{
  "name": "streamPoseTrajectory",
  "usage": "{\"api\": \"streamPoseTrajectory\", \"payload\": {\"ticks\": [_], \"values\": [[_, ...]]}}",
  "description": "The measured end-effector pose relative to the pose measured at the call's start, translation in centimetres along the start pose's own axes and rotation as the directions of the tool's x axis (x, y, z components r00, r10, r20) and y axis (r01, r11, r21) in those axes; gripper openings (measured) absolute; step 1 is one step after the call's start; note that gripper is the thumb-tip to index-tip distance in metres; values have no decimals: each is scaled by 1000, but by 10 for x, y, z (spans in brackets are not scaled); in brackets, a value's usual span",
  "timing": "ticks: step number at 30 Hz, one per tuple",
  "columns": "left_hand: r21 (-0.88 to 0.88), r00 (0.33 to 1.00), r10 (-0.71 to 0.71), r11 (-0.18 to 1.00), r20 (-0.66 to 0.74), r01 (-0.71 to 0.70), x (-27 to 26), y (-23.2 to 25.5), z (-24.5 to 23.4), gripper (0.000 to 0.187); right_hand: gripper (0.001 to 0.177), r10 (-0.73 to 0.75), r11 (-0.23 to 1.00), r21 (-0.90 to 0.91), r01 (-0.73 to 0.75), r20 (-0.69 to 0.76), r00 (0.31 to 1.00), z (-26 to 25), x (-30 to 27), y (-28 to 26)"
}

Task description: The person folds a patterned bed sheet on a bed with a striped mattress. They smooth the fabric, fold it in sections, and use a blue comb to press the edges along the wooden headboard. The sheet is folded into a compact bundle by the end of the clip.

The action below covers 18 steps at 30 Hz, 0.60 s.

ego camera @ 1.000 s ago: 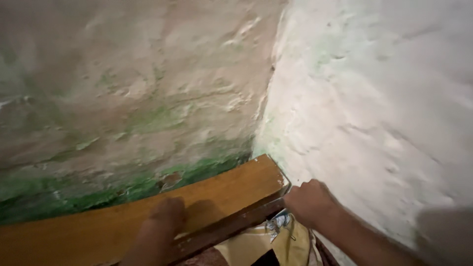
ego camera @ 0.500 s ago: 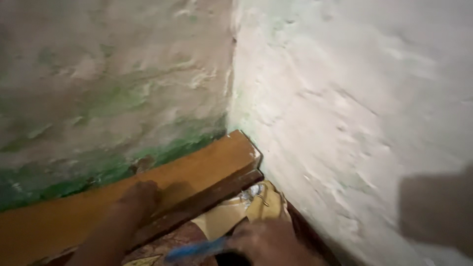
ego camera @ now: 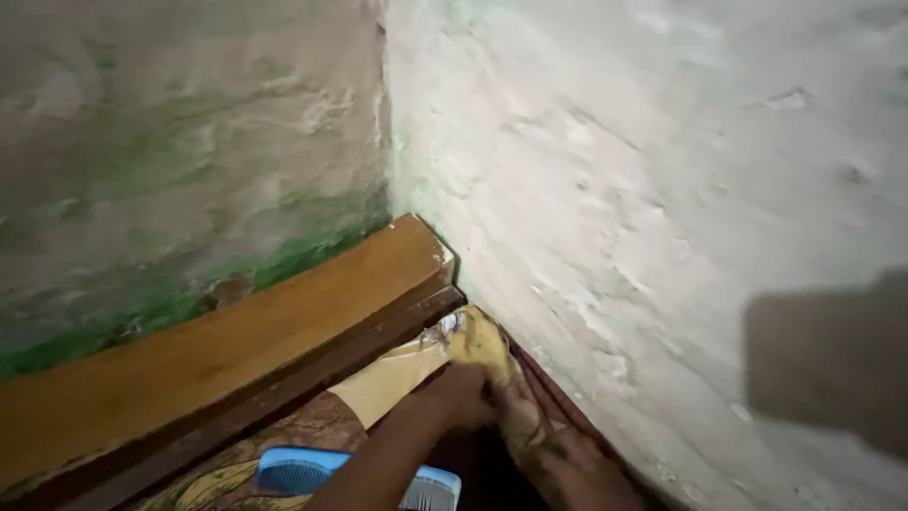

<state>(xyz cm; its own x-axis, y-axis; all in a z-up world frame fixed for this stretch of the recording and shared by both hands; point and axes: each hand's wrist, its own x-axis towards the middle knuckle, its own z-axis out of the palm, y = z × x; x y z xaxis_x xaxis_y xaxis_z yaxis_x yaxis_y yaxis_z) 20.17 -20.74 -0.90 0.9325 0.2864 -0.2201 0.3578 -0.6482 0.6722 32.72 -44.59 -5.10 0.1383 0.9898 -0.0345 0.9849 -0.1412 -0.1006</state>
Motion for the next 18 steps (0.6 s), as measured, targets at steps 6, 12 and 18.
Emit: {"api": "streamPoseTrajectory", "payload": {"ticks": [6,12,18], "values": [[205,994,-110,973,21,104,35,15,10,64,50,227,902,325,-285,205,952,-34,-8,3],[355,974,-227,909,-21,220,57,19,-1,61,60,235,939,259,-226,-3,972,-48,2,-26],[273,949,-304,909,-81,314,76,23,-7,53,72,219,956,195,-220,30,975,-50,-17,-39]]}}
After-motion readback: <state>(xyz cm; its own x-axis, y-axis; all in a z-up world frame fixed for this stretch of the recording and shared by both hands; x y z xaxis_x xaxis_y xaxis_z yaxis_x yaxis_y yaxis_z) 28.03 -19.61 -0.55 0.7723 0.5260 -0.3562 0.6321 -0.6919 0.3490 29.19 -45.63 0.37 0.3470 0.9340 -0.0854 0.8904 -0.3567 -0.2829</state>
